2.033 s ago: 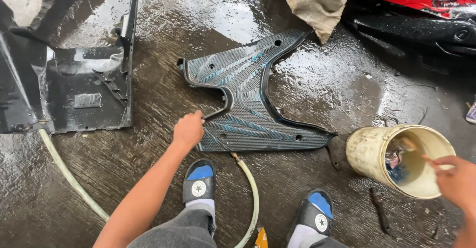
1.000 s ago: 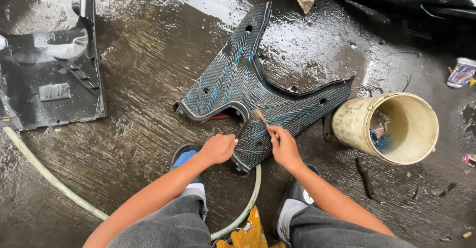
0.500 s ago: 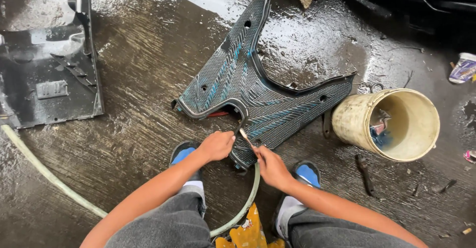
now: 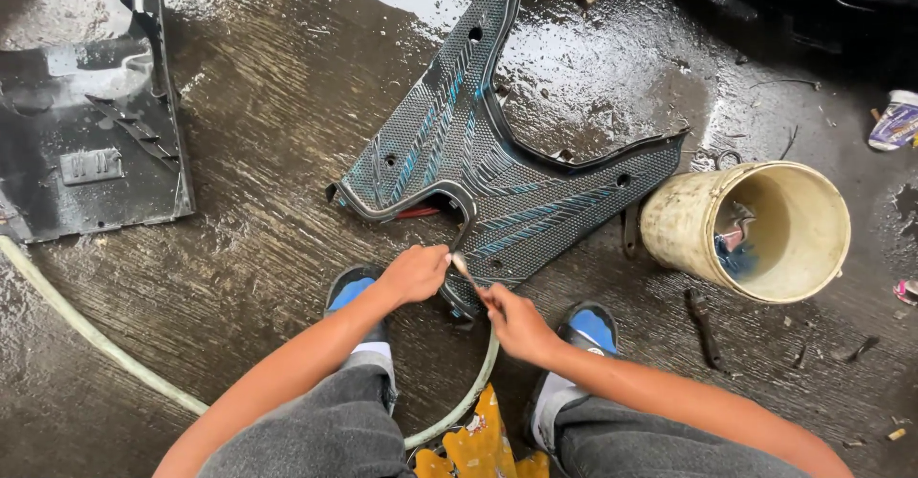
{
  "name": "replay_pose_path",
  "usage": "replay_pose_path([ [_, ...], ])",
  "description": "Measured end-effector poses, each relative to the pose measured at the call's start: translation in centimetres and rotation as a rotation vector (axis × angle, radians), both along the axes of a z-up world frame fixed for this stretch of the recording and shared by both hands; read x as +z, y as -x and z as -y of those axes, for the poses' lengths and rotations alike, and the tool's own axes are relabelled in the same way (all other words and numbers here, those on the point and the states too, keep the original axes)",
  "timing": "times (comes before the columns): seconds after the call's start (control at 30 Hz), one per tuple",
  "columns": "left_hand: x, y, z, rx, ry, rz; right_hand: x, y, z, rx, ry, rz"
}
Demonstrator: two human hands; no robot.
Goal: Cleaning a motorcycle floorboard with a brush and soapy water
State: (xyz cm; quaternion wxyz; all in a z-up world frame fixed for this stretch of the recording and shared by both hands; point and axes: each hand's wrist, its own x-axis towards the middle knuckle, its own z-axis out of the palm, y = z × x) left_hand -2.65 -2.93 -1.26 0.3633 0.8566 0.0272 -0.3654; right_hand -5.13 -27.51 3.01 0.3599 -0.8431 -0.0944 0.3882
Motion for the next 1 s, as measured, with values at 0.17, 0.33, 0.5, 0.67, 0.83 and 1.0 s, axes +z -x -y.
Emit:
replay_pose_path([
  [0.17, 2.2, -0.3, 0.1, -0.002, 0.004, 0.001, 0.8, -2.6, 2.4, 0.263, 0.000, 0.331],
  [0.33, 2.6, 0.3, 0.3, 0.006, 0.002, -0.069, -3.6, -9.3, 5.3, 0.574, 0.176, 0.708],
  [0.5, 2.7, -0.1, 0.1, 0.121, 0.119, 0.021, -2.5, -15.5, 3.5, 0.776, 0.127, 0.929],
  [0.67, -0.3, 1.0, -0.5, 0.299, 0.258, -0.059, 0.6, -20.2, 2.3, 0.869, 0.144, 0.934],
  [0.83, -2.1, 1.1, -0.8, 0.355, 0.334, -0.137, -1.4, -22.9, 0.6, 0.992, 0.213, 0.916],
  [1.0, -3.9, 1.3, -0.8, 0.335, 0.291, -0.088, -4.6, -21.4, -2.5, 0.943, 0.019, 1.010],
])
